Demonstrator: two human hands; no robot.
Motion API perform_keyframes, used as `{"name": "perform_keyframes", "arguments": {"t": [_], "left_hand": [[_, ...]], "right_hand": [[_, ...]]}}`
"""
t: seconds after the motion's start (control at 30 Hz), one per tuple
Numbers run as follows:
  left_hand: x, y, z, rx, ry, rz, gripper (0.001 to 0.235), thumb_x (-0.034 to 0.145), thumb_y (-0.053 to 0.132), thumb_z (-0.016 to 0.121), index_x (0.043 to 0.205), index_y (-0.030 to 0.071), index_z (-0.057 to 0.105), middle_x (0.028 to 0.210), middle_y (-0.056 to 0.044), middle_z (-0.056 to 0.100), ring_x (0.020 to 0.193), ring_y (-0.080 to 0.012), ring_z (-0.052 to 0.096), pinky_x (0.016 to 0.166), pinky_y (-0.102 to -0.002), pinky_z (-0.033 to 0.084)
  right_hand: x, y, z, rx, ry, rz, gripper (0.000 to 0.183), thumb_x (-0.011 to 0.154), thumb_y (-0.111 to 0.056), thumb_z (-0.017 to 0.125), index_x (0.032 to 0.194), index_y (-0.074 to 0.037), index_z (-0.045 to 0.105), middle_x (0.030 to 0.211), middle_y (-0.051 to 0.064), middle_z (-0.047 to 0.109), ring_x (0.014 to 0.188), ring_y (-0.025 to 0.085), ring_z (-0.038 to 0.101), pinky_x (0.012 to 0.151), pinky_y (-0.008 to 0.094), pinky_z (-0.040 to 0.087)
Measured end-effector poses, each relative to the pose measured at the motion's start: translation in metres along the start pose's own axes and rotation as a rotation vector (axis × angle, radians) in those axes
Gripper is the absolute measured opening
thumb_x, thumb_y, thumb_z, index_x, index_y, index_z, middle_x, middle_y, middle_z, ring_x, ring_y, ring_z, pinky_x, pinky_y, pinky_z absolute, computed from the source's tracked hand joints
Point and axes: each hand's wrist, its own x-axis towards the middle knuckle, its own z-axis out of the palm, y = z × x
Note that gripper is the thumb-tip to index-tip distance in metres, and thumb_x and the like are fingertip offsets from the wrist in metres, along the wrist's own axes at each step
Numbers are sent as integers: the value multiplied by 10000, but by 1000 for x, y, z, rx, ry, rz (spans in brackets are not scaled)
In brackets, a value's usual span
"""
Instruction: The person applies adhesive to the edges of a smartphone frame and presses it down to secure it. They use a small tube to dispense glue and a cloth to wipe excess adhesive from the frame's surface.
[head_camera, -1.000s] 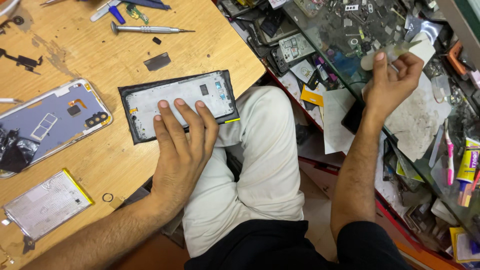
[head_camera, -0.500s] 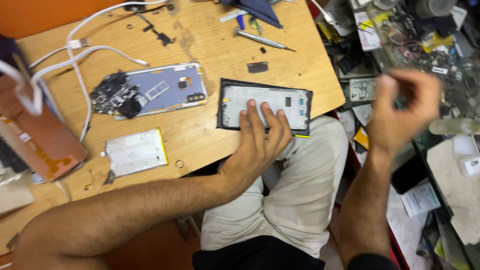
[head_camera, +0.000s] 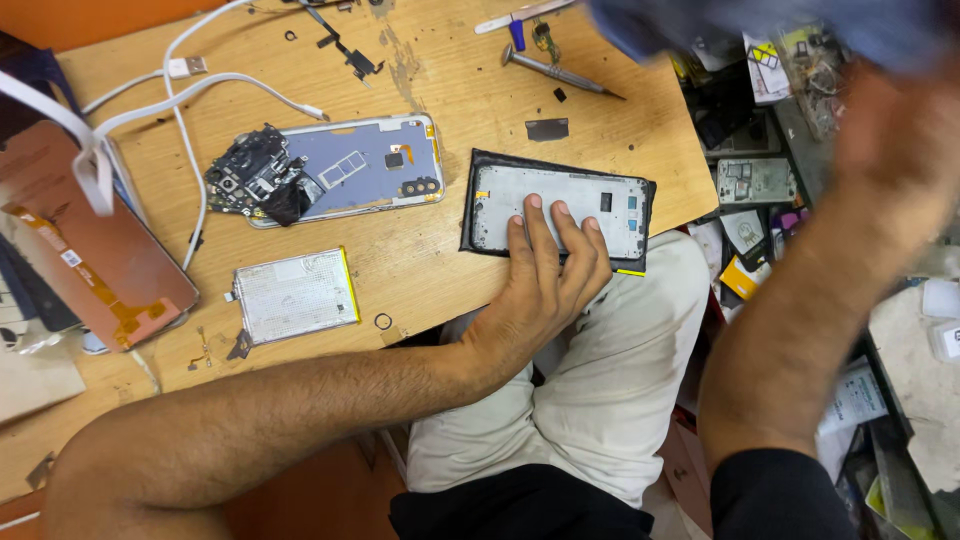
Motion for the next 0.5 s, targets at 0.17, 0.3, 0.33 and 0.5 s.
{"name": "perform_keyframes", "arguments": {"t": [0.17,0.3,0.33,0.5], "left_hand": [[0,1,-1,-28,-5,-9,425,1061,244,532,1408,-2,529,1277,-278,607,1177,-505,623,978,-523,563],[1,-4,-2,-34,9,-5,410,1066,241,543,1395,-4,541,1269,-276,612,1170,-509,627,972,-522,569],[2,-5,-2,-59,16,-7,405,1064,243,541,1386,-3,547,1262,-276,619,1163,-509,632,962,-521,575],[2,-9,-3,-139,41,1,389,1063,252,530,1356,0,576,1239,-277,639,1144,-506,648,941,-524,592]], "right_hand": [[-66,-9,-27,-50,-115,-134,193,892,3,814,1058,26,719,1116,141,696,976,251,676,851,342,546],[-77,-3,-25,-93,-213,-229,216,859,21,826,1053,33,731,1147,164,696,1009,278,688,874,359,556],[-74,0,-21,-103,-245,-249,222,850,26,829,1051,35,734,1155,169,696,1017,285,691,879,363,558],[-56,3,8,-100,-472,-202,212,926,-74,850,1119,-57,766,1073,84,741,983,209,735,850,310,569]]}}
